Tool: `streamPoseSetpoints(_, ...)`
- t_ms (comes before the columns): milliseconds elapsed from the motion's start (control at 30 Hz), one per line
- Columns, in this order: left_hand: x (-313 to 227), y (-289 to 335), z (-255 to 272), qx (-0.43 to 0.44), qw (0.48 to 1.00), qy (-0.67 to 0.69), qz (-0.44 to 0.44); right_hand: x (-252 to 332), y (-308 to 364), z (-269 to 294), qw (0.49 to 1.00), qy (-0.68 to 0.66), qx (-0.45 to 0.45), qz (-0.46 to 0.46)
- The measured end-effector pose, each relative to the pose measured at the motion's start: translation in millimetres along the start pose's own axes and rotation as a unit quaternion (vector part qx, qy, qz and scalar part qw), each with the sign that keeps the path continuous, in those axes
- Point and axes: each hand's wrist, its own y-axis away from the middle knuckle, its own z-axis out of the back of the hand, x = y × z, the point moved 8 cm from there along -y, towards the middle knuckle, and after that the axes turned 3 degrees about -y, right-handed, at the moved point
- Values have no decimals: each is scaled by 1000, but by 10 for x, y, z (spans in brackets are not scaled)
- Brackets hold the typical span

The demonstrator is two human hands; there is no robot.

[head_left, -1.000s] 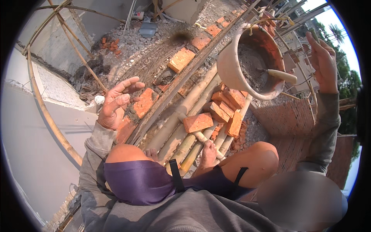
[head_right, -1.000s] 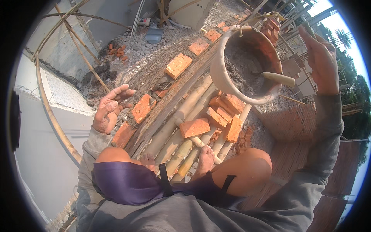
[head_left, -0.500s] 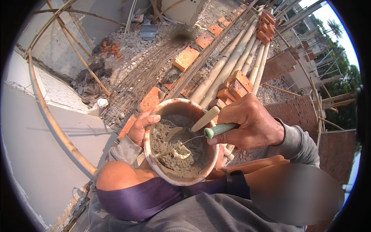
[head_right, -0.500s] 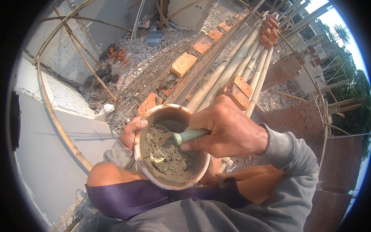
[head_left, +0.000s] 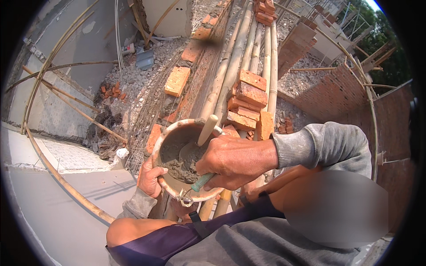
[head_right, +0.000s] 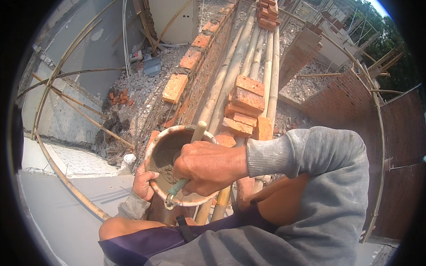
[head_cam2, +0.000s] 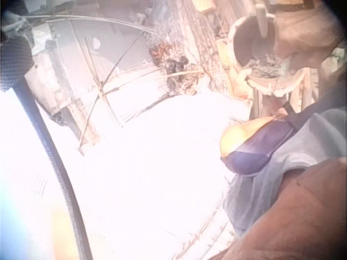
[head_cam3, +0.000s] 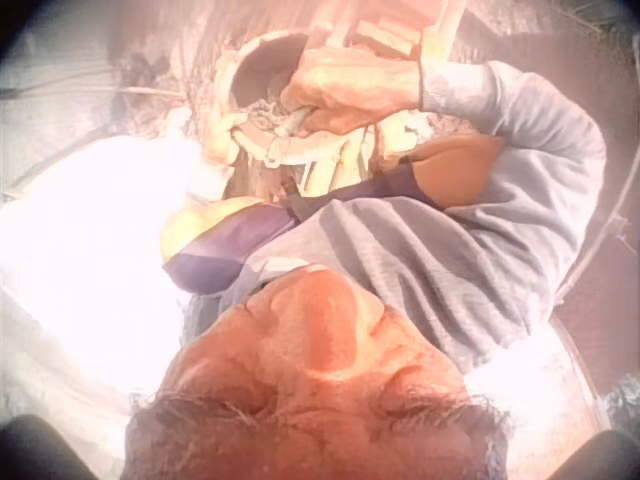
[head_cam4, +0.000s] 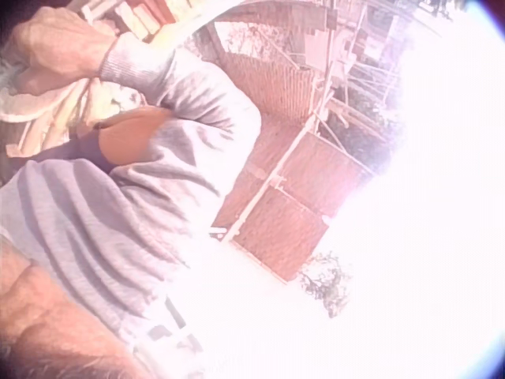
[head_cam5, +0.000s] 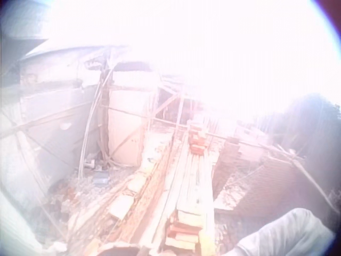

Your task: The person scoops mortar from a bucket with a trowel, spreads it on a brick, and places the brick onto a growing wall. The person repeats this process, adding bricks one at a time while standing on bamboo scaffolding.

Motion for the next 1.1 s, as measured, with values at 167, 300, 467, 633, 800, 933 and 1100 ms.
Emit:
streamPoseSetpoints(167,-96,92,126,21,984,-135,114,-179,149,-144,987,-90,89,100)
streamPoseSetpoints(300,-134,77,193,-16,980,-141,142,-833,-50,-20,961,-275,6,25)
streamPoseSetpoints(467,-182,60,73,-8,979,-157,126,-1388,113,-22,905,381,-151,114)
streamPoseSetpoints(633,-269,23,105,-1,965,-245,92,-1215,-92,-131,949,292,15,115)
streamPoseSetpoints(800,-271,-133,148,-33,978,-180,-96,-48,274,933,952,278,-16,123)
streamPoseSetpoints(933,-339,-279,205,-67,961,-186,-193,-170,943,2197,969,234,-77,-32)
streamPoseSetpoints(1100,-577,-610,82,-38,950,-261,-165,-1273,1752,3185,897,30,-364,-249)
